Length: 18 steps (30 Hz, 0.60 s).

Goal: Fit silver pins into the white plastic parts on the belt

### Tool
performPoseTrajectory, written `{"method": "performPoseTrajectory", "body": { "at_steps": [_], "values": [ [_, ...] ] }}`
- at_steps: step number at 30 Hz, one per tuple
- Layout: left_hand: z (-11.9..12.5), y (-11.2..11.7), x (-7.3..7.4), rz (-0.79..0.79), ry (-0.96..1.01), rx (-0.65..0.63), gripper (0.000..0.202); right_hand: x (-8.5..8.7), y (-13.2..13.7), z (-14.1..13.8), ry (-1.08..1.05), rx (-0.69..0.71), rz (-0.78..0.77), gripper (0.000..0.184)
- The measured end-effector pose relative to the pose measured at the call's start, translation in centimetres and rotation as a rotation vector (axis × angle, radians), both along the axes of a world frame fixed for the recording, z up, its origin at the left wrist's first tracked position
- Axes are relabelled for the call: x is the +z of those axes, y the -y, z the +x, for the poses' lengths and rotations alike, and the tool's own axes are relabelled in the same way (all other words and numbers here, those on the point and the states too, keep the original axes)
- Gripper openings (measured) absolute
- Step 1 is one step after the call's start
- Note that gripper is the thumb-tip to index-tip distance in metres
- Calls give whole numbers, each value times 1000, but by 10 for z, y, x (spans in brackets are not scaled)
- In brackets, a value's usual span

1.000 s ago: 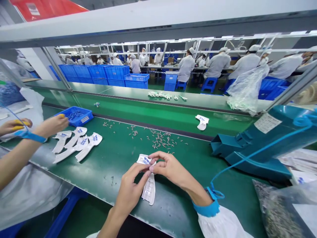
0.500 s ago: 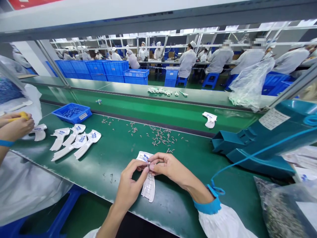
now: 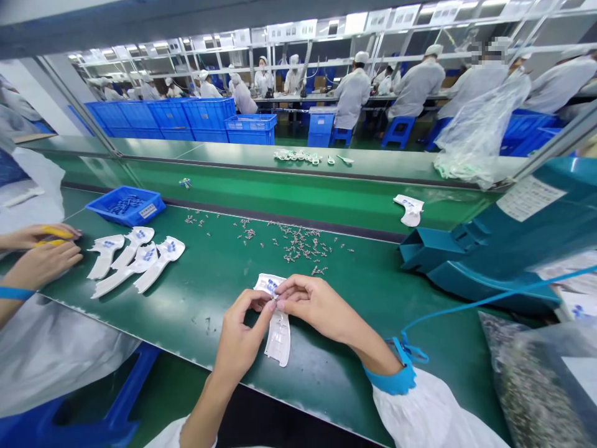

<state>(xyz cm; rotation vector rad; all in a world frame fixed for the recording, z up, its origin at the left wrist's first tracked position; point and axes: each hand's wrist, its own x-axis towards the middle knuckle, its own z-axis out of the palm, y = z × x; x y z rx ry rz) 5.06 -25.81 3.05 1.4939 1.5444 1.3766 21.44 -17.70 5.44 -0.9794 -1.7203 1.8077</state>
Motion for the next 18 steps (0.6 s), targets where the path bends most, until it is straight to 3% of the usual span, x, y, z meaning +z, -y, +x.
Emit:
{"method": "performPoseTrajectory", "body": {
  "at_steps": [18],
  "values": [
    [-7,2,-6,-101,235,-123,18,1,0,4,-14,97,16,22]
  ]
}}
